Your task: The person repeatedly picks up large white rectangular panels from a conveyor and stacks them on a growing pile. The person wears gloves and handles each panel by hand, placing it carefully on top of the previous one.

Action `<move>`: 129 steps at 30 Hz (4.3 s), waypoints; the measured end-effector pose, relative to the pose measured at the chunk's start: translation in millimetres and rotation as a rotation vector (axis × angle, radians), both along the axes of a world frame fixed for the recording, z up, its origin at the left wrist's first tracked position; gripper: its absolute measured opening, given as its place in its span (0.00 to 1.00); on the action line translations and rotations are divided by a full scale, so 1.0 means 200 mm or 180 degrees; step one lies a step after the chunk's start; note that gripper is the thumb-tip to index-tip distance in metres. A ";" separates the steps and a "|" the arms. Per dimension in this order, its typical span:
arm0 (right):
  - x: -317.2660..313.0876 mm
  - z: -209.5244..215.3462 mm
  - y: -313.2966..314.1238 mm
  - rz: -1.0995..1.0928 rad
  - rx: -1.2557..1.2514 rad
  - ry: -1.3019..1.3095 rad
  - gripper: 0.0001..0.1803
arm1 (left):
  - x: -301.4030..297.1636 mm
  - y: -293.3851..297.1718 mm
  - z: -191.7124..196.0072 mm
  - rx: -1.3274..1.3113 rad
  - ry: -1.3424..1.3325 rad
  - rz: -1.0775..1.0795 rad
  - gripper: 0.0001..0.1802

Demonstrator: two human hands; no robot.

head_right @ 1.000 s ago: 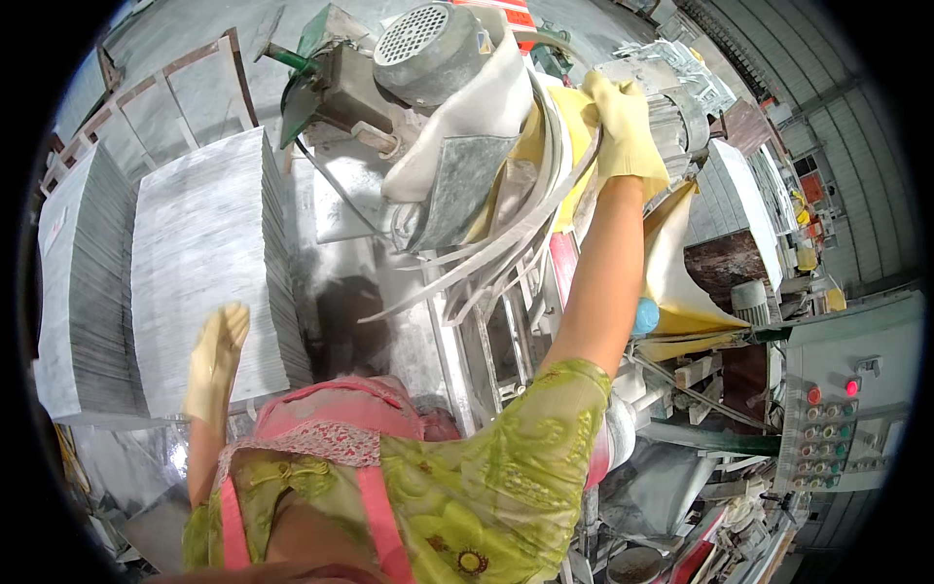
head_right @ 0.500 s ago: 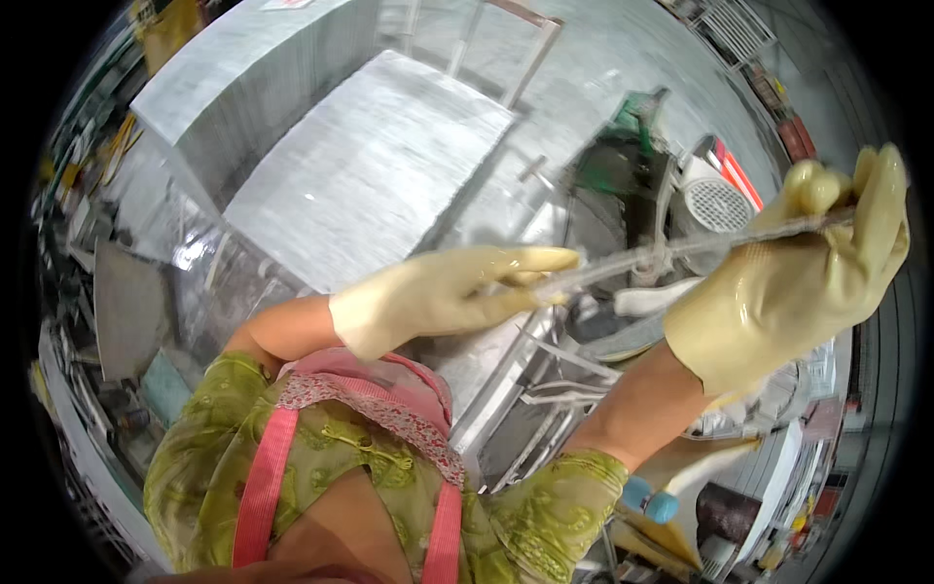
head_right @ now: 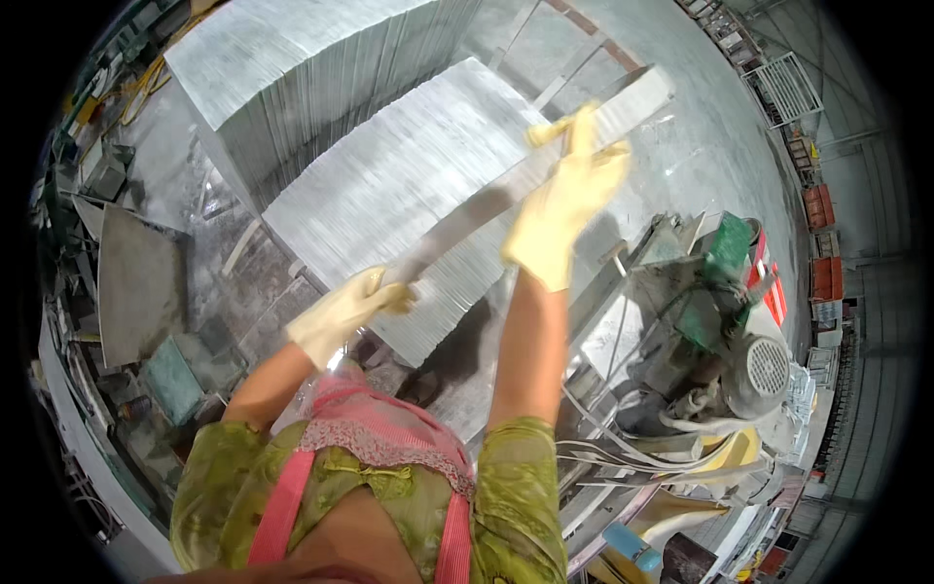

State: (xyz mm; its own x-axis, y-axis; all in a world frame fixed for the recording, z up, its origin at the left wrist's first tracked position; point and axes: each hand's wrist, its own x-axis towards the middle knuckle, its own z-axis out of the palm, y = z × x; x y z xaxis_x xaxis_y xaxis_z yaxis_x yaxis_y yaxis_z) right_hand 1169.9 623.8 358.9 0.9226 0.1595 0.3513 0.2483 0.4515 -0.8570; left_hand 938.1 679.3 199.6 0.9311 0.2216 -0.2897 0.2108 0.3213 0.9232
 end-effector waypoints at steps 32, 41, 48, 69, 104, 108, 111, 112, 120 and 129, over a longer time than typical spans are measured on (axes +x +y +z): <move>0.39 -1.33 1.10 0.1693 -0.0903 0.0956 0.16 | -0.27 0.79 -0.59 0.0069 0.1704 0.1050 0.22; 0.59 -1.42 1.10 0.1272 -0.1521 0.0420 0.31 | -0.02 0.91 -0.79 0.0263 0.1589 0.1287 0.29; 0.07 -1.72 0.18 0.2088 -0.3103 0.1093 0.25 | -0.04 1.07 -1.01 0.0160 0.2115 0.1368 0.28; -0.67 -1.43 -1.15 0.0875 -0.3156 0.3095 0.22 | -0.96 1.28 -1.20 0.2644 0.2821 0.2106 0.22; -0.15 -0.87 -3.21 -0.4199 -0.2480 0.1122 0.28 | 0.10 -0.05 -0.56 0.0424 0.1152 0.0104 0.33; -0.14 -0.56 -3.09 -0.4055 -0.3150 0.0869 0.28 | -0.07 -0.04 -0.55 0.0266 0.1259 0.0576 0.33; 0.01 -0.56 -3.22 -0.4366 -0.3826 -0.0359 0.30 | -0.14 -0.08 -0.53 0.0194 0.1211 0.0718 0.30; 0.05 -0.55 -3.25 -0.4256 -0.3840 -0.0319 0.31 | -0.15 -0.14 -0.47 0.0263 0.1184 0.0748 0.30; 0.19 -0.44 -3.36 -0.3404 -0.3946 0.0220 0.26 | -0.13 -0.13 -0.56 0.0359 0.1480 0.0693 0.34; 0.29 -0.33 -3.55 -0.3767 -0.4289 0.0360 0.22 | -0.07 -0.21 -0.53 0.0516 0.1412 0.0687 0.35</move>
State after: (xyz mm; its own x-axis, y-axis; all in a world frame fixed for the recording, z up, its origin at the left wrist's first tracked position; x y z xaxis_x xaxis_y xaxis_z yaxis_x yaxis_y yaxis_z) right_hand 1228.2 -86.2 292.4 0.7554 -0.4415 0.4843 -0.1918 -0.8556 -0.4808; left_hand 924.6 636.6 94.1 0.6546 0.4699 -0.5922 0.5378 0.2610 0.8016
